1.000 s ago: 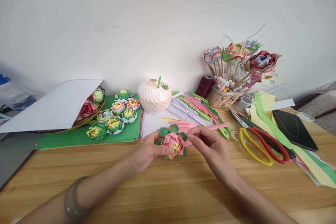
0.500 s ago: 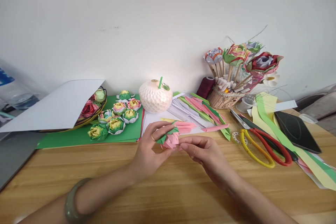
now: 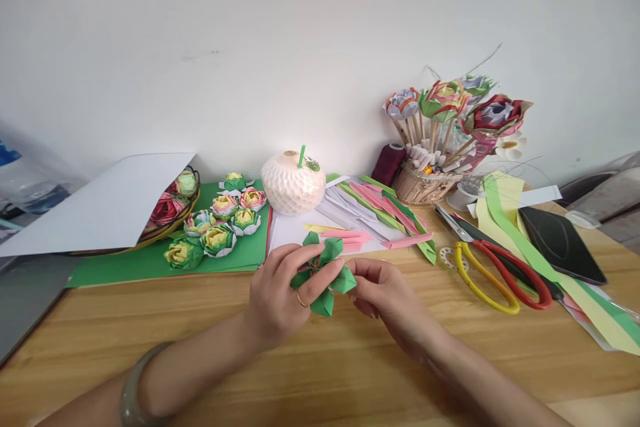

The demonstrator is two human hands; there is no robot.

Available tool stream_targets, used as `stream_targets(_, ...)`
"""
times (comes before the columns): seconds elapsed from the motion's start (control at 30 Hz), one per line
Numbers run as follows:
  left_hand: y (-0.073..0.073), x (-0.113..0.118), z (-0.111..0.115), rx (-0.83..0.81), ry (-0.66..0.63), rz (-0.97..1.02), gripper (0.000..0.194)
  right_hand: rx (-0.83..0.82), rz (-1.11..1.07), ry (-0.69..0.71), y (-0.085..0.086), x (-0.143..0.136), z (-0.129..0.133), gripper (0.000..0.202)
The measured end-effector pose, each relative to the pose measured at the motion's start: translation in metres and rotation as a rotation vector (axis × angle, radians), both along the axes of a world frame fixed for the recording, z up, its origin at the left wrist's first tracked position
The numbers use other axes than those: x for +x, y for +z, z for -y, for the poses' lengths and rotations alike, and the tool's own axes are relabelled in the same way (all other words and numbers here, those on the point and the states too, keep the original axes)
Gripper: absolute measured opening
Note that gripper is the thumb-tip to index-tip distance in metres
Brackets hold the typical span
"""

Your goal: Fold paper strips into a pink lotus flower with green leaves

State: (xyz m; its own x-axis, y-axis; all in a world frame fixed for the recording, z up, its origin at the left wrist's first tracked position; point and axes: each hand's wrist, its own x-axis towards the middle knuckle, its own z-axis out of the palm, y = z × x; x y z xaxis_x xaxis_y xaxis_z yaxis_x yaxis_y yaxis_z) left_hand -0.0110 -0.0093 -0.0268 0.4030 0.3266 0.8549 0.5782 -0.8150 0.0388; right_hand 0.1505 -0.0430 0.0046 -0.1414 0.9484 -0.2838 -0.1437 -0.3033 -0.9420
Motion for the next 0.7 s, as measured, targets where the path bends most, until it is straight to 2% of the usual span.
stream_targets(0.17,-0.0002,-0.0004,0.0003,0.082,0.042,-0.027,0.039,-0.004,0.0,0.049,-0.0003,0.0003,0.0008,0.016)
stream_targets(0.33,0.0008,-0.0017,0.0005,0.144,0.02,-0.078,0.04,0.082,0.117,0.006,0.0001,-0.0002,0.0036,0.015)
stream_targets(0.4,0.0016,-0.0012,0.0007,0.146,0.035,-0.065,0.041,0.076,0.029,-0.013,-0.0007,0.0003,0.0037,0.019)
stream_targets(0.5,0.0027,-0.0002,0.0008,0.097,0.066,-0.027,0.039,0.012,-0.226,-0.03,-0.0034,0.0015,0.002,0.024)
stream_targets(0.7,0.0041,-0.0003,-0.0002,0.016,0.046,0.022,0.034,-0.105,-0.535,0.074,-0.0094,0.0005,-0.0002,0.02)
